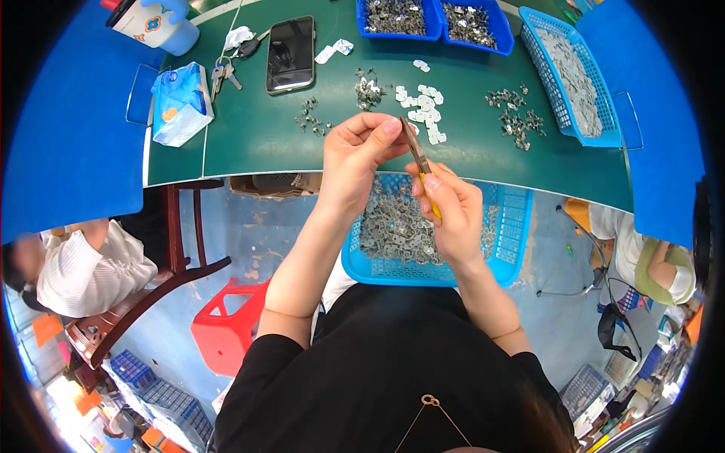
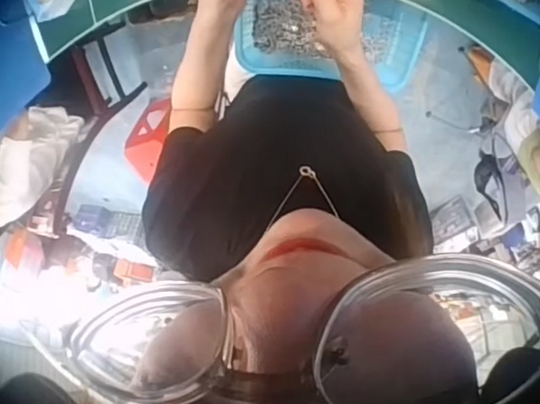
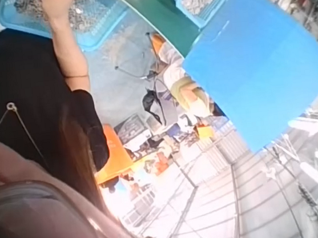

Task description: Use pliers to assemble small metal components and white plastic rings at a factory workbench.

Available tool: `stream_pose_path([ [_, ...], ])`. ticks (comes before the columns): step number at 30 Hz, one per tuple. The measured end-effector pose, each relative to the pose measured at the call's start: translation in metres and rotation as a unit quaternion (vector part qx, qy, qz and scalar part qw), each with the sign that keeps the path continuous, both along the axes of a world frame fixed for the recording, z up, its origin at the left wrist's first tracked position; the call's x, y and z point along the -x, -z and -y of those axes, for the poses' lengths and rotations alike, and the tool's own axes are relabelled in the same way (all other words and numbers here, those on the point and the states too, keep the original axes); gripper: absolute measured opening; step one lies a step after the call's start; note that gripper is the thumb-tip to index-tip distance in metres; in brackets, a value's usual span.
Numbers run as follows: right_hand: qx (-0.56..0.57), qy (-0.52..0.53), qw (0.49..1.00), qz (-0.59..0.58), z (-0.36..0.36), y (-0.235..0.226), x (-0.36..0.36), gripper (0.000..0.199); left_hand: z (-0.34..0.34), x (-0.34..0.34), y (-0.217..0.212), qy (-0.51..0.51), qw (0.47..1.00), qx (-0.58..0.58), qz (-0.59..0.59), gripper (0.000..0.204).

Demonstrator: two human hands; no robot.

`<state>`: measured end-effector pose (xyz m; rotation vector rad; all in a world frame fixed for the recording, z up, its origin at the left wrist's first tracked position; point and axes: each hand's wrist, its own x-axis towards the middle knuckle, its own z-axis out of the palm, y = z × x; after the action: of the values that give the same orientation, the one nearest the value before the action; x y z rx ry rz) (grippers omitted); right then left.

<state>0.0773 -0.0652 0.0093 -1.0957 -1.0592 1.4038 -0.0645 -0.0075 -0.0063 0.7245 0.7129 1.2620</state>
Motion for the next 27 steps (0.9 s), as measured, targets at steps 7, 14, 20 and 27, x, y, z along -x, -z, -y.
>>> stream_pose_path([
  [7,0.08,-0.035,0.987,-0.132,0.0,0.006,-0.004,0.036,-0.006,-0.002,0.011,0.034,0.999,0.016,0.01,0.02],
  [14,0.164,-0.11,0.943,-0.267,-0.009,0.005,-0.013,0.037,-0.008,0.002,0.015,0.06,0.997,0.034,0.047,0.019],
  [20,0.16,-0.072,0.967,-0.185,-0.01,0.003,-0.003,0.037,-0.006,0.001,0.005,-0.035,0.997,0.026,-0.069,0.019],
  [27,0.14,-0.073,0.979,-0.131,-0.006,0.008,0.0,0.04,-0.011,0.033,-0.007,-0.21,0.853,-0.097,-0.468,0.017],
])
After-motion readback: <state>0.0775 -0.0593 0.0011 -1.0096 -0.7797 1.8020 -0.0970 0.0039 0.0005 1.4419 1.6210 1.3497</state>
